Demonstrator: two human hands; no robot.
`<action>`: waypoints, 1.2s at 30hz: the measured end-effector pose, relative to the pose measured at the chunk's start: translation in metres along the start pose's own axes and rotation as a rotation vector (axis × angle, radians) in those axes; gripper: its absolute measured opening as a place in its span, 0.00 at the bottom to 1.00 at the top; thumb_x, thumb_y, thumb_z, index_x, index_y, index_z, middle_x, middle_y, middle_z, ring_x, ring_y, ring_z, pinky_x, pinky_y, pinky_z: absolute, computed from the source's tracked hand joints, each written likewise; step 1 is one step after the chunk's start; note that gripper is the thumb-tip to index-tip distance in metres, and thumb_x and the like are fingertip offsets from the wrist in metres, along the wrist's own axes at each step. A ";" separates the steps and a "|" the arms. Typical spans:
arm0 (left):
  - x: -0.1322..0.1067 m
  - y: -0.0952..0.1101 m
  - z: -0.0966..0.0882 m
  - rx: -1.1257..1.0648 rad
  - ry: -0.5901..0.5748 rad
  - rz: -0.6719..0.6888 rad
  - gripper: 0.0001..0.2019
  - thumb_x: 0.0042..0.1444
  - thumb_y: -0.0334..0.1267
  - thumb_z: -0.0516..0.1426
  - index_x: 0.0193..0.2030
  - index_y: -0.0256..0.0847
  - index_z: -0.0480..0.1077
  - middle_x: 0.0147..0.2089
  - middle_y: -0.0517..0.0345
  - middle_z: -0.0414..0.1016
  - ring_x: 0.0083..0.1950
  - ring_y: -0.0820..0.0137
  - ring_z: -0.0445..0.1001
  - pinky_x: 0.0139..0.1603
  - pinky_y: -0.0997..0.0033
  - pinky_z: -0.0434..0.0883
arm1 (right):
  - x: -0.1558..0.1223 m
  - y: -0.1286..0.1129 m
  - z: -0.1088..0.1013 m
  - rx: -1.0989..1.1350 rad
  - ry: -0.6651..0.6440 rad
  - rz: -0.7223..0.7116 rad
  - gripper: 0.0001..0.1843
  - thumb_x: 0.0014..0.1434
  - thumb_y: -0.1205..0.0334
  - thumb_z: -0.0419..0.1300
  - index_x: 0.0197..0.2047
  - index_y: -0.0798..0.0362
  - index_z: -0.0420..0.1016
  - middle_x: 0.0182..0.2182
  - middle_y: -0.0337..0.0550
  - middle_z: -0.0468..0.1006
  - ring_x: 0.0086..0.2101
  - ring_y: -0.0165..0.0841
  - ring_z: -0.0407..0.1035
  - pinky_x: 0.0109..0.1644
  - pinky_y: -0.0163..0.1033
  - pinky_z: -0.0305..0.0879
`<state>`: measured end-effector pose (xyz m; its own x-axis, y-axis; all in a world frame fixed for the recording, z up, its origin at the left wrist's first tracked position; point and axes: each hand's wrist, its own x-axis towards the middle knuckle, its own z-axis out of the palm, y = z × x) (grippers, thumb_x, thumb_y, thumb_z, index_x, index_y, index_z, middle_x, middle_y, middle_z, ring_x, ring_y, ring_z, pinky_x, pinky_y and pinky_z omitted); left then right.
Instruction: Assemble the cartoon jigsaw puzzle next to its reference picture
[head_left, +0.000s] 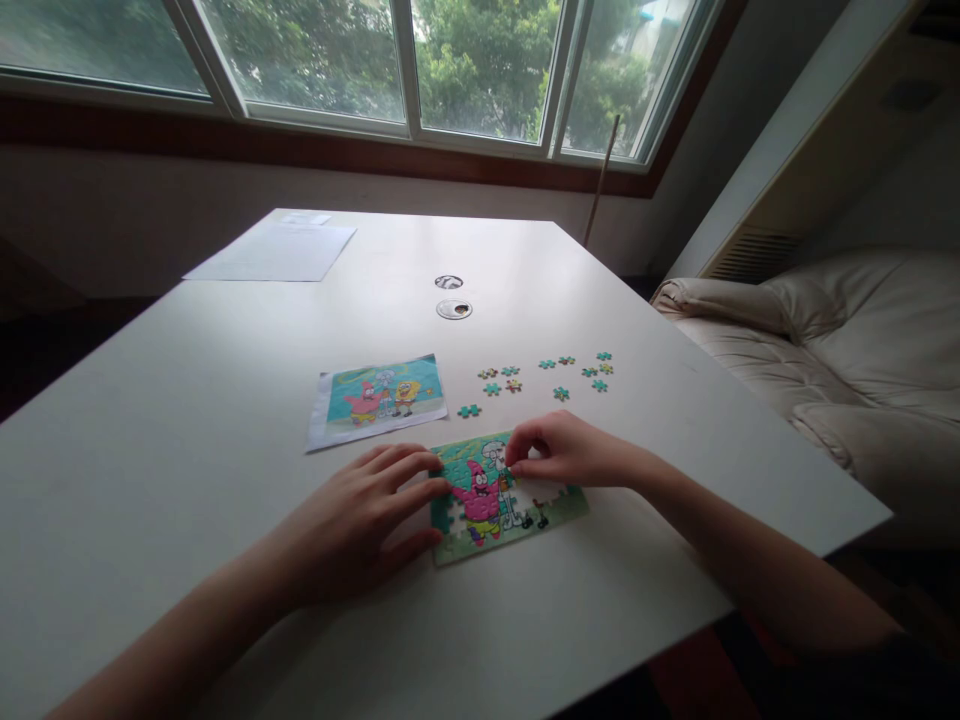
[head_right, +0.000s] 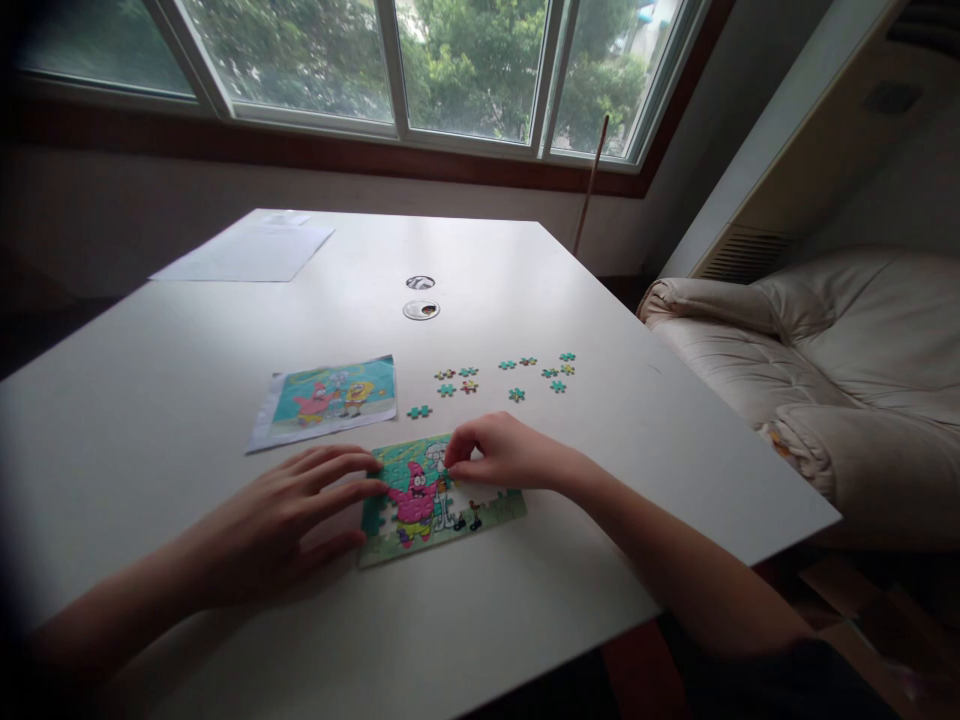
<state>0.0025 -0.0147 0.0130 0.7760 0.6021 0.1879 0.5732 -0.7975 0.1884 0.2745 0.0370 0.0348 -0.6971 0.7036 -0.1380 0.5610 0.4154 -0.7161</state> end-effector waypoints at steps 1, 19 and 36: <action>0.000 0.000 0.000 0.000 0.000 -0.001 0.15 0.61 0.42 0.53 0.54 0.46 0.65 0.52 0.50 0.70 0.55 0.58 0.66 0.53 0.54 0.67 | 0.000 0.000 0.001 -0.014 0.009 -0.005 0.07 0.52 0.67 0.60 0.36 0.55 0.78 0.29 0.39 0.78 0.27 0.25 0.67 0.31 0.30 0.59; -0.001 -0.002 0.001 -0.007 0.040 0.013 0.15 0.59 0.42 0.54 0.53 0.46 0.66 0.51 0.51 0.71 0.53 0.59 0.68 0.51 0.56 0.69 | 0.000 -0.006 0.007 -0.174 0.057 -0.044 0.04 0.53 0.65 0.62 0.33 0.56 0.76 0.27 0.39 0.75 0.28 0.26 0.65 0.33 0.32 0.58; -0.005 -0.005 -0.009 0.049 0.030 0.036 0.13 0.60 0.41 0.54 0.51 0.48 0.69 0.47 0.51 0.72 0.50 0.60 0.70 0.49 0.58 0.69 | -0.026 0.021 -0.047 -0.184 -0.236 0.201 0.32 0.44 0.52 0.67 0.50 0.52 0.62 0.37 0.42 0.69 0.35 0.32 0.64 0.36 0.34 0.60</action>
<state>-0.0070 -0.0133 0.0196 0.7886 0.5733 0.2223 0.5580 -0.8191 0.1332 0.3249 0.0548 0.0561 -0.6367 0.6383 -0.4327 0.7533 0.3946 -0.5262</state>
